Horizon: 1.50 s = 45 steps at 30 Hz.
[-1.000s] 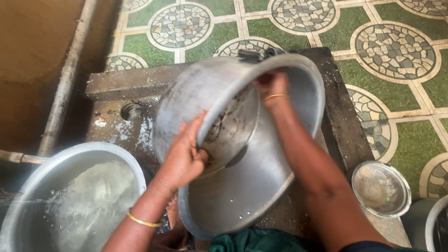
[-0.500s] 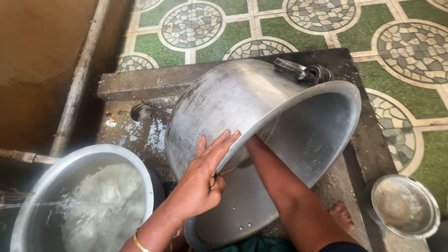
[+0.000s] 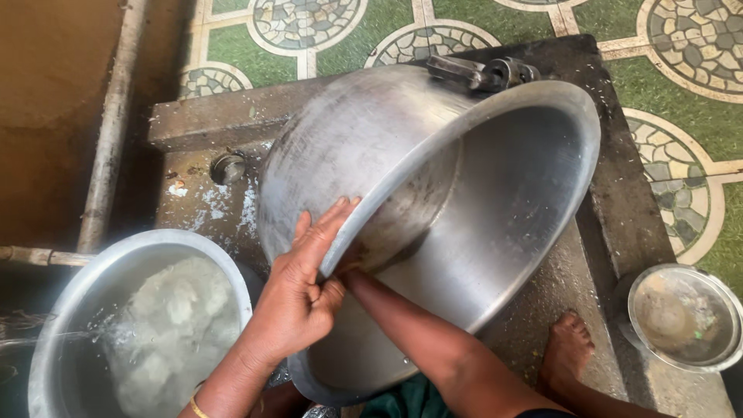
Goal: The person sits on the floor at a washing stone and scrubs the burnt interior of a large aluminum cooking pot with a red scrub pad, rinsing it under running water. They pour out dirty water, scoop water with a plastic container, and continue scrubbing the stained areas inside the pot.
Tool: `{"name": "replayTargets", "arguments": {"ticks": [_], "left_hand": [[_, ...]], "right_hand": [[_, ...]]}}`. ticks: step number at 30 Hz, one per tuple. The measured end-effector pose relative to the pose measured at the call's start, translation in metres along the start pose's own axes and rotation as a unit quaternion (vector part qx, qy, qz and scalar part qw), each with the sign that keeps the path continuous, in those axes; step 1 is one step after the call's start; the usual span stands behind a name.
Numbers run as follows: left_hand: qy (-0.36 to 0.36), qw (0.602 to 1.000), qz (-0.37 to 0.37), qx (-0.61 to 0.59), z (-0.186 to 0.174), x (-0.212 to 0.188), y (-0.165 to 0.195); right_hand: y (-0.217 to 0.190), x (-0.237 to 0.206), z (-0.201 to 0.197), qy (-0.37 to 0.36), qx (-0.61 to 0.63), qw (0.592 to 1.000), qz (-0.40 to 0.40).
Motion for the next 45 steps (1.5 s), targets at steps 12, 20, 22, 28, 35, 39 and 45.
{"name": "replayTargets", "arguments": {"ticks": [12,20,22,28,35,39,45], "left_hand": [[-0.037,0.999,0.004,-0.012,-0.004,-0.009,-0.001],[-0.035,0.999,0.004,-0.018,0.002,-0.003,0.010],[-0.038,0.999,0.011,0.006,0.008,0.000,0.015],[-0.049,0.998,0.027,0.034,0.023,0.002,0.025],[-0.012,0.999,0.013,0.036,0.018,0.005,0.020],[0.001,1.000,-0.010,0.014,0.007,-0.004,0.008],[0.021,0.997,0.048,0.050,0.017,-0.015,0.017]], "right_hand": [[0.010,0.214,-0.188,0.034,-0.393,0.906,-0.154],[0.145,0.087,-0.197,0.040,-0.626,0.769,-0.121],[0.176,0.030,-0.153,-0.131,-0.408,0.903,0.027],[0.049,-0.102,-0.025,-0.375,-0.110,0.887,-0.244],[-0.047,0.084,-0.193,-0.165,0.130,0.969,-0.131],[0.032,0.142,-0.354,0.074,0.457,0.875,0.145],[0.162,-0.021,-0.279,0.111,0.502,0.760,0.398]]}}
Point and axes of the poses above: each hand's wrist, its own x-axis towards the middle knuckle, its own z-axis out of the palm, y = z × x, the point moved 7 cm from there along x, towards the middle knuckle, and after that the axes turned 6 degrees about -x, right-handed, at the moved point
